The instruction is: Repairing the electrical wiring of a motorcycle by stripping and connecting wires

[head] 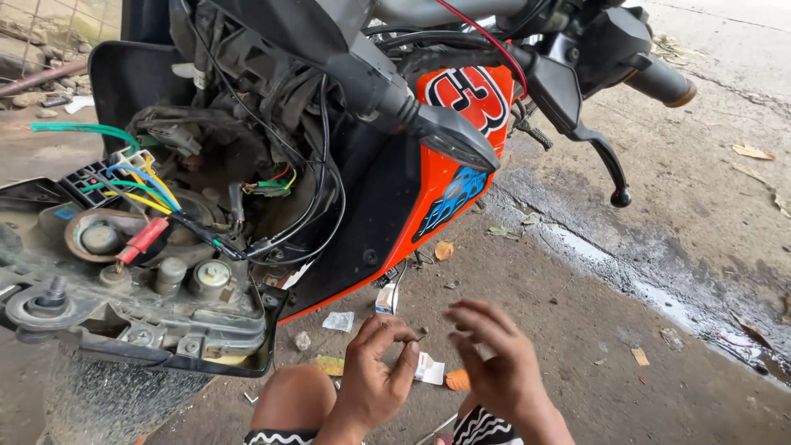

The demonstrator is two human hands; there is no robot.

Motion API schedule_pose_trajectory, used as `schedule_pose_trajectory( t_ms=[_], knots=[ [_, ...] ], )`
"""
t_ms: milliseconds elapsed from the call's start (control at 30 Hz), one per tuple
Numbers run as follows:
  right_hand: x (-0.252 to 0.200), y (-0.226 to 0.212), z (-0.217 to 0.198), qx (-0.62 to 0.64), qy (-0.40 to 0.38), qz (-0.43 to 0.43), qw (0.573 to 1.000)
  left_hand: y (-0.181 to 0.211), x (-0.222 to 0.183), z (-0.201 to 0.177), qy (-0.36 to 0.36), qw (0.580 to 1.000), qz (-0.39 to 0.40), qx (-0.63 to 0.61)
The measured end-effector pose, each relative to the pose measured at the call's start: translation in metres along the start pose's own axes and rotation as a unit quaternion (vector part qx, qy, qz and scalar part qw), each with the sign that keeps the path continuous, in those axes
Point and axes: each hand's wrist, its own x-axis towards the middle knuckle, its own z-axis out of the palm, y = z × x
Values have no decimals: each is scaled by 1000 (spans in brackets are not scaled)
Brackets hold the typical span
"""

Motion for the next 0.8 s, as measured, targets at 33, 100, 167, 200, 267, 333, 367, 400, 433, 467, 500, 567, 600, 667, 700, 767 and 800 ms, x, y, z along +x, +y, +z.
schedule_pose_trajectory(
  t_ms=[33,100,167,200,267,333,367,400,433,467,500,567,600,667,700,767,800],
  knots=[
    [3,1,3,0,-2,-1,1000,0,1,0,2,1000,-1,-1],
    [7,1,9,-16,-48,-162,985,1,2,0,-21,999,-17,-26],
    [6,4,13,-31,-67,-159,985,4,2,-2,-13,1000,12,-21],
    [7,5,15,-45,-88,-155,983,5,2,-3,-5,999,41,-16],
    [3,10,21,-51,-98,-95,989,0,0,-4,-6,999,42,2],
    [-7,23,28,-60,-107,-35,992,-1,-1,-3,-8,999,44,17],
    [-14,34,33,-88,-113,22,989,-1,0,-3,-6,998,52,21],
    [-21,45,38,-117,-116,79,983,0,1,-3,-5,998,61,24],
    [-15,34,30,-118,-114,77,983,-1,1,-3,-4,998,64,24],
    [-9,23,24,-65,-96,52,992,-1,1,-3,4,998,63,17],
    [-4,12,17,-12,-77,27,997,-2,1,-4,13,998,62,10],
    [-3,3,18,-3,-83,-26,996,1,0,-7,4,999,51,6],
    [-1,-1,17,6,-89,-79,993,2,1,-7,-6,999,40,1],
    [-1,7,23,-10,-78,-115,990,1,3,-8,-7,999,49,0],
    [-2,10,26,-23,-68,-149,986,0,2,-8,-8,998,54,0],
    [1,9,22,-29,-105,-94,990,-3,1,-5,-1,998,57,-3],
    [2,9,20,-33,-143,-39,988,-4,1,-4,5,998,58,-6]
  ],
)
